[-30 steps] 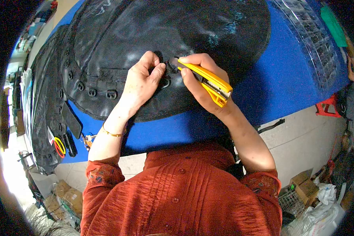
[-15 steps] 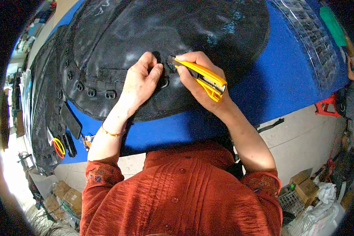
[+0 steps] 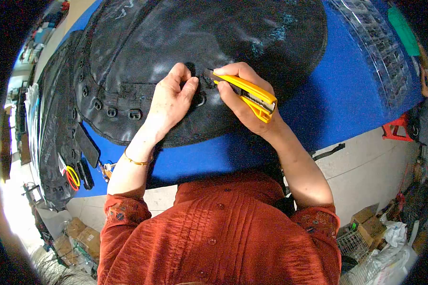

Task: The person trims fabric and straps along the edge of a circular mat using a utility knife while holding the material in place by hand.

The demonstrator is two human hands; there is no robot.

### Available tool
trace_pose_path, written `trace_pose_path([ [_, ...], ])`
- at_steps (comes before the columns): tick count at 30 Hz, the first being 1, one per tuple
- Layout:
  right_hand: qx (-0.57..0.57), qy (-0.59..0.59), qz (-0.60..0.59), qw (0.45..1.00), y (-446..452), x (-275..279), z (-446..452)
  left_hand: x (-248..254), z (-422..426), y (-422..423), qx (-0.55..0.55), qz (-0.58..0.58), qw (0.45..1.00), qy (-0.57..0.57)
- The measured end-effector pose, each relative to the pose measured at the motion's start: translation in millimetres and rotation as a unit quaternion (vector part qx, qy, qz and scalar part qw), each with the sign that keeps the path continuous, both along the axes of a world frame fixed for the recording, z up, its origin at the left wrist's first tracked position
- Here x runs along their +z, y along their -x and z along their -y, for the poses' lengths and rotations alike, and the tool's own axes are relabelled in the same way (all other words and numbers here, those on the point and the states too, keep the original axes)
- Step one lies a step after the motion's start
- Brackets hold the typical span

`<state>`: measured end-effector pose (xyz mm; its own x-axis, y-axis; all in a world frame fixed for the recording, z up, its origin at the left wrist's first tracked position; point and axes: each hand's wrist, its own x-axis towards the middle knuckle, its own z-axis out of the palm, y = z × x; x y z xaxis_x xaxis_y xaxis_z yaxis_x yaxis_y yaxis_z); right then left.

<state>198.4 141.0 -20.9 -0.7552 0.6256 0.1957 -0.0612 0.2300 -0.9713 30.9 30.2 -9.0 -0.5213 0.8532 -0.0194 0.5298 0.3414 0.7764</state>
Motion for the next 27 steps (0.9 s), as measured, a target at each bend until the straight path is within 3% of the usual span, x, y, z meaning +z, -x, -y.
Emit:
trace_pose_path([
  [16, -0.009, -0.024, 0.024, 0.999, -1.5, -0.7, -2.7, -0.2, -0.4, -0.8, -0.003, -0.013, 1.000, -0.019],
  [27, -0.027, 0.063, -0.006, 0.998, 2.3, -1.8, 0.1, 1.4, -0.5, -1.5, 0.004, -0.009, 1.000, -0.006],
])
